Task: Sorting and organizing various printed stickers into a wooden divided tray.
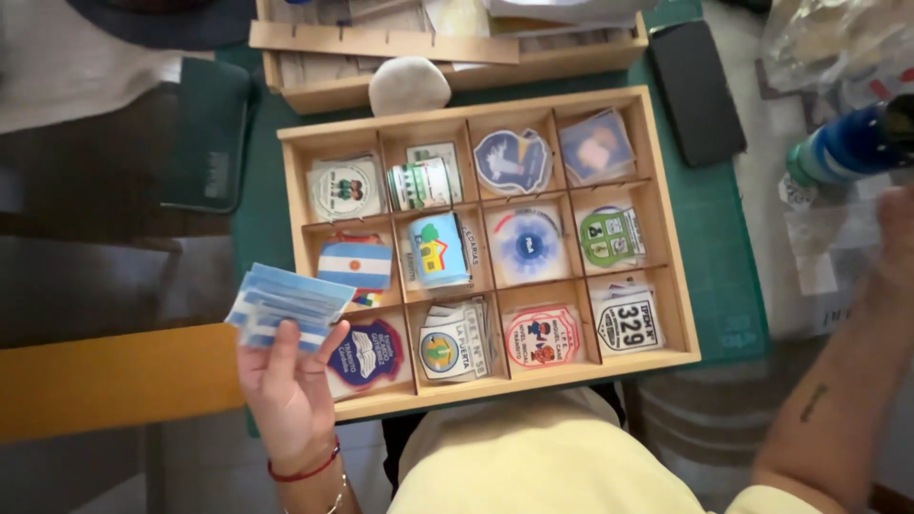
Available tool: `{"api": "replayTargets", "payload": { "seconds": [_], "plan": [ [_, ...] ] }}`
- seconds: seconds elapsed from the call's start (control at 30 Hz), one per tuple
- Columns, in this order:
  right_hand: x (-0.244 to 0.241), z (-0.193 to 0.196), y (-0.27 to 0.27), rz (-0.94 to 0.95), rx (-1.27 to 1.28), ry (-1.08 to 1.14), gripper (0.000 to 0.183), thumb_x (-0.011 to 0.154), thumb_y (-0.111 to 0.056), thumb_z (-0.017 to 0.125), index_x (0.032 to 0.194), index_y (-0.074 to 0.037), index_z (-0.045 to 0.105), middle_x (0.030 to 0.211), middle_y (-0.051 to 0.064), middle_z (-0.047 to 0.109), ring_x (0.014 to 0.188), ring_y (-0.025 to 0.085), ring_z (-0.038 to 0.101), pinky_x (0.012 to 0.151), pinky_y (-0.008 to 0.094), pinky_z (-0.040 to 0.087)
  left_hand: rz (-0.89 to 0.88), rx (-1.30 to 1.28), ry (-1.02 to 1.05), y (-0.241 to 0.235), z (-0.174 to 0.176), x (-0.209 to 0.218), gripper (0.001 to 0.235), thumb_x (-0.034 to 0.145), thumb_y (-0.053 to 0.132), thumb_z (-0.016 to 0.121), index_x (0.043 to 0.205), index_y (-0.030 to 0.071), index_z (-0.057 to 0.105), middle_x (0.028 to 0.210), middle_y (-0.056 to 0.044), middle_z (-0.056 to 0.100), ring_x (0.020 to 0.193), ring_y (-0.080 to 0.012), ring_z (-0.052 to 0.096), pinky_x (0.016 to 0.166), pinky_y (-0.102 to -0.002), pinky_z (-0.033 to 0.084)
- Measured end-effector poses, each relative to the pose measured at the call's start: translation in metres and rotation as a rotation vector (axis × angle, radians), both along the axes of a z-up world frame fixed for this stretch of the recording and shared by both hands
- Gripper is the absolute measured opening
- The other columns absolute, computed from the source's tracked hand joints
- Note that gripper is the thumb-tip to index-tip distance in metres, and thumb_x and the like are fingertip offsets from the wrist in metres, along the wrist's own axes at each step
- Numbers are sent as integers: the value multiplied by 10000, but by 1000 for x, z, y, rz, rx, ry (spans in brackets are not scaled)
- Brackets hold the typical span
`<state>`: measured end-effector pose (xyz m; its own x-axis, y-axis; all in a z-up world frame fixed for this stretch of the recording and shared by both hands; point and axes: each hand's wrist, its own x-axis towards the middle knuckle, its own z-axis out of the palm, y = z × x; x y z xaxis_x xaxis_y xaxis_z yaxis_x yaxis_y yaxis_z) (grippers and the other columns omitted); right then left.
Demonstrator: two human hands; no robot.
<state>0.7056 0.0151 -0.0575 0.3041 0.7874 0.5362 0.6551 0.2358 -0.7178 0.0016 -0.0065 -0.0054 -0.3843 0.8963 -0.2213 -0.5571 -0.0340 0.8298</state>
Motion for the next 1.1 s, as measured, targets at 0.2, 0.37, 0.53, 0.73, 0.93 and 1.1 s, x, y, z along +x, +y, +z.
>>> {"api": "replayTargets", "payload": {
  "seconds": [0.2, 0.37, 0.53, 0.73, 0.93, 1.1],
  "plan": [
    [-42, 44, 37, 214, -92, 61, 599, 1176, 43, 622, 1684, 104, 311, 1660, 355, 399, 1557, 488, 423, 1356, 595, 341, 10, 3, -21, -1, -1, -1, 455, 1052, 91, 646, 1499, 43, 582, 1428, -136, 710, 1278, -343, 722, 901, -484, 702],
    [-27, 20, 54, 81, -61, -5, 702, 1101, 160, 754, 1667, 150, 339, 1613, 422, 420, 1472, 554, 452, 1234, 621, 363, 7, -5, -29, 1, 8, 0, 436, 1051, 85, 623, 1481, 27, 579, 1419, -158, 706, 1280, -347, 707, 919, -498, 688],
    [-16, 0, 51, -54, -18, -54, 695, 1092, 6, 894, 1622, 182, 481, 1549, 378, 529, 1407, 483, 541, 1150, 562, 452, -12, -21, -33, 2, 10, 0, 472, 1019, 107, 665, 1478, 45, 574, 1389, -157, 719, 1249, -353, 725, 899, -490, 688],
    [-137, 64, -1, 7, -42, 110, 920, 951, 146, 821, 1695, 45, 290, 1650, 402, 445, 1442, 495, 506, 1179, 584, 455, 0, -11, -11, 1, 8, 3, 434, 1056, 87, 628, 1484, 50, 571, 1413, -135, 699, 1240, -339, 721, 895, -472, 698],
    [-269, 112, -23, 146, -119, 11, 1049, 700, -291, 986, 1515, 26, 408, 1425, 257, 595, 1257, 364, 631, 1061, 422, 527, 19, -25, 0, 0, 4, 1, 453, 1046, 106, 645, 1492, 54, 585, 1411, -133, 714, 1256, -334, 726, 915, -497, 693],
    [-333, 129, -34, 586, -83, 313, 893, 621, -446, 994, 1352, -116, 601, 1251, 64, 698, 1139, 192, 708, 1000, 333, 617, 24, -48, 13, 1, 6, 1, 480, 1037, 127, 653, 1508, 70, 579, 1414, -118, 712, 1242, -331, 730, 915, -495, 691]
  ]
}}
